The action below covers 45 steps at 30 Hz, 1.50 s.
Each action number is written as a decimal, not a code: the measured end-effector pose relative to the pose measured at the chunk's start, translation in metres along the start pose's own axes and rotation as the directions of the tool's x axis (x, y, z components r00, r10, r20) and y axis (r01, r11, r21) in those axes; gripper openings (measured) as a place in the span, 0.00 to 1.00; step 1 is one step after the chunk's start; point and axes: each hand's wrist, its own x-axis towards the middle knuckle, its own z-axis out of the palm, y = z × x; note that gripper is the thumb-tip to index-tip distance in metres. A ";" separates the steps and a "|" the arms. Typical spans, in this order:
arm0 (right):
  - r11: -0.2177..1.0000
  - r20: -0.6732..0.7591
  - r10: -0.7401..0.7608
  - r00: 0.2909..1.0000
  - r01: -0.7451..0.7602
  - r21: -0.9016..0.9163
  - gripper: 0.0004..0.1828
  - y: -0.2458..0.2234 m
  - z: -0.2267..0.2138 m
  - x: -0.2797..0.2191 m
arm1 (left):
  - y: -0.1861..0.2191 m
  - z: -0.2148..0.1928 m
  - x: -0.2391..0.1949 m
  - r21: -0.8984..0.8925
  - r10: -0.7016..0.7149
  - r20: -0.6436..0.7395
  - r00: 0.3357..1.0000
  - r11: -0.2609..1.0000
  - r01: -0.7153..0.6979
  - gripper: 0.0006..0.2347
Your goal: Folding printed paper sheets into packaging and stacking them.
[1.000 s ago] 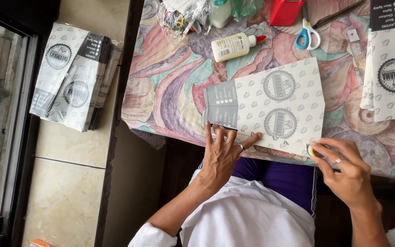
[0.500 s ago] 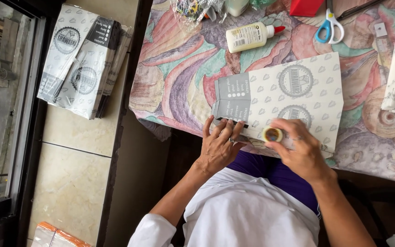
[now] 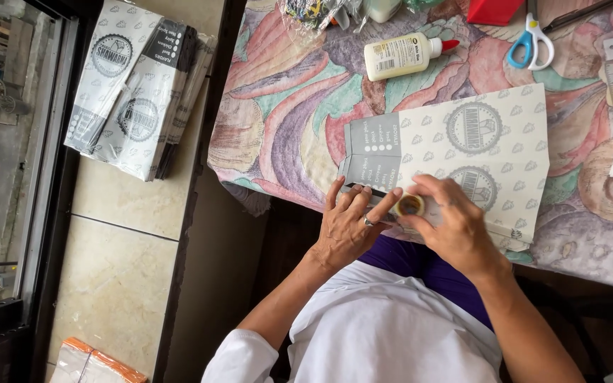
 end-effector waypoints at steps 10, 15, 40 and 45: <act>0.923 -0.137 -0.260 0.956 0.204 -0.326 0.31 -0.001 0.004 -0.014 | 0.009 -0.020 0.021 -0.023 -0.038 -0.060 0.997 0.999 0.037 0.27; 0.873 -0.163 -0.228 0.960 0.128 -0.470 0.11 0.001 -0.004 -0.044 | 0.033 0.009 0.024 -0.049 -0.030 -0.213 0.977 0.999 0.020 0.18; 0.872 -0.168 -0.189 0.968 0.087 -0.481 0.13 0.008 -0.003 -0.050 | -0.064 -0.042 0.043 -0.202 -0.118 -0.085 0.989 0.974 0.098 0.12; 0.876 -0.149 -0.167 0.975 0.077 -0.477 0.13 0.012 -0.004 -0.053 | -0.052 -0.047 0.057 -0.208 0.221 0.067 0.973 0.957 -0.203 0.03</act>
